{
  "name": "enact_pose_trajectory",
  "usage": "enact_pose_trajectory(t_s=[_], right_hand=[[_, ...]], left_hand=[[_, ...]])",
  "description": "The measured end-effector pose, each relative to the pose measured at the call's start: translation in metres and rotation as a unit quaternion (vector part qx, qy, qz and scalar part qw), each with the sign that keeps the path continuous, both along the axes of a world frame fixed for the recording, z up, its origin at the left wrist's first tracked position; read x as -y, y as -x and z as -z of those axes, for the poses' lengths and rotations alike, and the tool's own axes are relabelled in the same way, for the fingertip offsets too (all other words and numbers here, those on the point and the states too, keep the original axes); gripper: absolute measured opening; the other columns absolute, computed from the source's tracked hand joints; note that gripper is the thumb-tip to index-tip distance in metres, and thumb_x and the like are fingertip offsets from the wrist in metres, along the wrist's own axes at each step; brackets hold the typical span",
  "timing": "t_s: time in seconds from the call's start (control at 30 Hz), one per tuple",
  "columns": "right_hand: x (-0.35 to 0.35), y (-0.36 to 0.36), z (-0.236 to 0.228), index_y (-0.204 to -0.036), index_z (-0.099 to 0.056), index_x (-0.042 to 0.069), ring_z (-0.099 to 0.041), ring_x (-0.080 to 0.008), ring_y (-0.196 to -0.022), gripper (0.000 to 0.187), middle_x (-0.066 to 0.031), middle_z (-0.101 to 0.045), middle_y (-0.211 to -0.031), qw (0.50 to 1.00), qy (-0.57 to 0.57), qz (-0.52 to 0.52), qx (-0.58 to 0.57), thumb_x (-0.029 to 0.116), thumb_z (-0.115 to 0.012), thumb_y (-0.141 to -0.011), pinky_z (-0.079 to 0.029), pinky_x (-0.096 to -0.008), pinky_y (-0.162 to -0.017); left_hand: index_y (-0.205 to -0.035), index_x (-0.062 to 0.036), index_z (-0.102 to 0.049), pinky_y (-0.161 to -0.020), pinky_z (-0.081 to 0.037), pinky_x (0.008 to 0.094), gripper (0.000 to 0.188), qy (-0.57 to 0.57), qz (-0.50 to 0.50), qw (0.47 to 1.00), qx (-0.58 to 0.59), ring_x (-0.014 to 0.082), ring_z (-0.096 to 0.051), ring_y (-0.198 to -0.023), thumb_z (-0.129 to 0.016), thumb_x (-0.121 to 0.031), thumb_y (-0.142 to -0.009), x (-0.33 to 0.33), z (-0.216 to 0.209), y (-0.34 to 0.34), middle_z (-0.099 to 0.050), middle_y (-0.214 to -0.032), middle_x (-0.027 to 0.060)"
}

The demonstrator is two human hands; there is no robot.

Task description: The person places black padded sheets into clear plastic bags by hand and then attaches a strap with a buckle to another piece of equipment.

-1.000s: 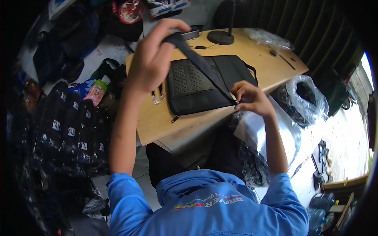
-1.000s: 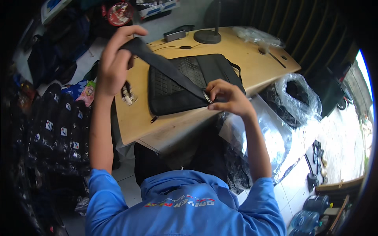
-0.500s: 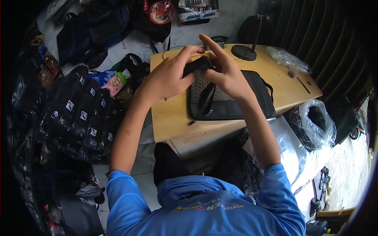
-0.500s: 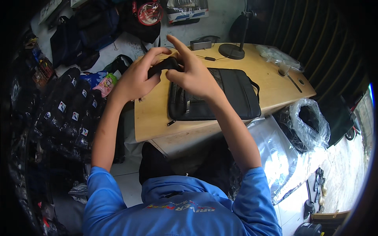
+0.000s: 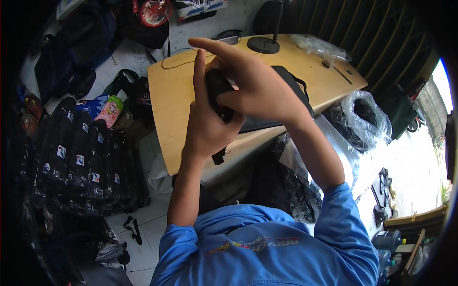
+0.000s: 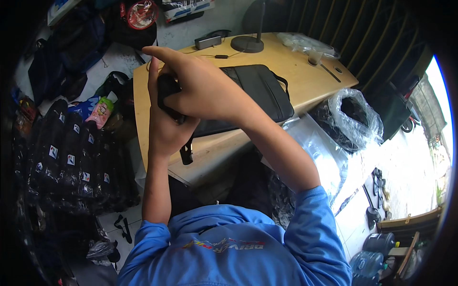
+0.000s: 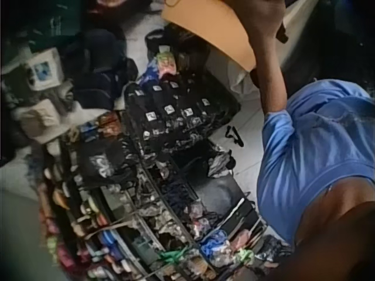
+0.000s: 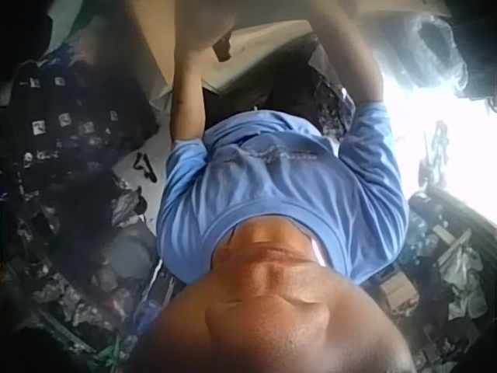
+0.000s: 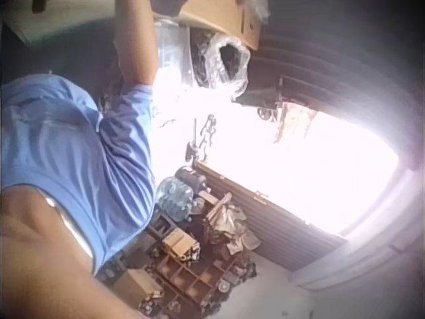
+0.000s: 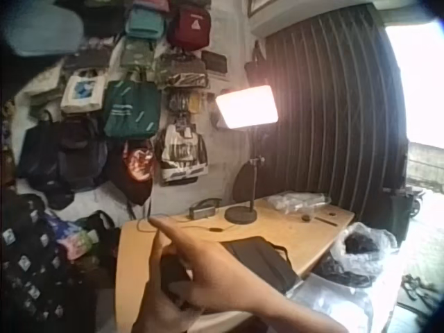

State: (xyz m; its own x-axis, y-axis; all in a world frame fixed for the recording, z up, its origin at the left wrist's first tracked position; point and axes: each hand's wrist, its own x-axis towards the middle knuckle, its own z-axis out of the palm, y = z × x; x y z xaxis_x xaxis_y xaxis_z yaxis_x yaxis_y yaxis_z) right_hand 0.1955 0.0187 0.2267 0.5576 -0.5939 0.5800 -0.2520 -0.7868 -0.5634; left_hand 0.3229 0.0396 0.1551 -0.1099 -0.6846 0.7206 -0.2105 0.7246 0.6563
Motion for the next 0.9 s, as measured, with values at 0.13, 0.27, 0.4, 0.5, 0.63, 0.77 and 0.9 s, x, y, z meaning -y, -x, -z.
enact_pose_trajectory(t_s=[0.13, 0.27, 0.4, 0.5, 0.63, 0.77, 0.9], right_hand=[[-0.002, 0.016, 0.0, -0.127, -0.05, 0.006, -0.061, -0.0351, -0.094, 0.066, -0.022, -0.062, -0.102, 1.0, 0.003, -0.012, -0.003, 0.004, -0.059, -0.061, -0.048, -0.0378, -0.082], [-0.002, 0.027, -0.005, -0.113, -0.061, 0.005, -0.064, -0.0252, -0.087, 0.05, -0.0148, -0.066, -0.096, 0.999, 0.036, -0.025, -0.017, 0.005, -0.062, -0.063, -0.051, -0.0333, -0.079], [-0.007, 0.045, -0.017, -0.093, -0.07, 0.006, -0.065, -0.0171, -0.079, 0.026, -0.0081, -0.068, -0.084, 0.995, -0.016, -0.029, -0.095, 0.009, -0.069, -0.067, -0.051, -0.0282, -0.076], [-0.005, 0.068, -0.021, -0.087, -0.071, 0.006, -0.063, -0.0159, -0.078, 0.017, -0.0057, -0.067, -0.085, 0.992, 0.001, -0.054, -0.118, 0.012, -0.072, -0.071, -0.05, -0.0281, -0.073], [-0.009, 0.095, -0.018, -0.088, -0.071, 0.008, -0.06, -0.0152, -0.077, 0.023, -0.0054, -0.064, -0.091, 0.989, -0.008, -0.045, -0.139, 0.016, -0.079, -0.068, -0.047, -0.0265, -0.067], [-0.002, 0.124, -0.001, -0.087, -0.071, 0.007, -0.06, -0.0156, -0.079, 0.022, -0.0088, -0.063, -0.096, 0.992, -0.006, -0.064, -0.108, 0.012, -0.079, -0.067, -0.047, -0.0262, -0.066], [0.0, 0.154, 0.015, -0.085, -0.071, 0.007, -0.061, -0.0177, -0.084, 0.02, -0.0107, -0.06, -0.103, 0.989, -0.032, -0.134, -0.045, 0.007, -0.078, -0.066, -0.049, -0.0269, -0.068]], left_hand=[[-0.144, -0.005, -0.01, -0.088, -0.045, 0.0382, 0.08, 0.082, -0.046, 0.995, 0.016, 0.037, -0.056, -0.107, -0.05, -0.002, -0.074, 0.003, 0.011, 0.007, -0.048, -0.125, 0.0252], [-0.144, -0.0045, -0.013, -0.084, -0.047, 0.0343, 0.08, -0.026, 0.034, 0.999, -0.009, 0.0335, -0.06, -0.101, -0.049, 0.0, -0.073, -0.001, 0.022, 0.008, -0.053, -0.119, 0.0242], [-0.142, -0.0028, -0.021, -0.077, -0.048, 0.0286, 0.073, 0.046, 0.048, 0.998, -0.003, 0.0217, -0.063, -0.092, -0.051, -0.002, -0.075, 0.005, 0.028, 0.012, -0.057, -0.113, 0.02], [-0.137, 0.0004, -0.032, -0.078, -0.048, 0.0268, 0.065, -0.139, 0.089, 0.986, -0.005, 0.0165, -0.061, -0.093, -0.061, -0.016, -0.082, -0.005, 0.028, 0.008, -0.058, -0.114, 0.0165], [-0.126, 0.005, -0.046, -0.081, -0.046, 0.0225, 0.069, -0.121, 0.32, 0.93, -0.132, 0.0126, -0.058, -0.098, -0.063, -0.047, -0.083, 0.0, 0.039, 0.0, -0.059, -0.111, 0.0111], [-0.11, 0.0066, -0.058, -0.078, -0.044, 0.0191, 0.035, -0.248, 0.311, 0.911, -0.105, 0.0087, -0.058, -0.089, -0.06, -0.021, -0.09, 0.0, 0.045, 0.001, -0.063, -0.099, 0.0068], [-0.103, 0.0051, -0.059, -0.071, -0.046, 0.02, 0.021, -0.291, 0.43, 0.85, -0.09, 0.0064, -0.058, -0.078, -0.059, -0.011, -0.09, 0.005, 0.062, 0.01, -0.063, -0.088, 0.0053]])
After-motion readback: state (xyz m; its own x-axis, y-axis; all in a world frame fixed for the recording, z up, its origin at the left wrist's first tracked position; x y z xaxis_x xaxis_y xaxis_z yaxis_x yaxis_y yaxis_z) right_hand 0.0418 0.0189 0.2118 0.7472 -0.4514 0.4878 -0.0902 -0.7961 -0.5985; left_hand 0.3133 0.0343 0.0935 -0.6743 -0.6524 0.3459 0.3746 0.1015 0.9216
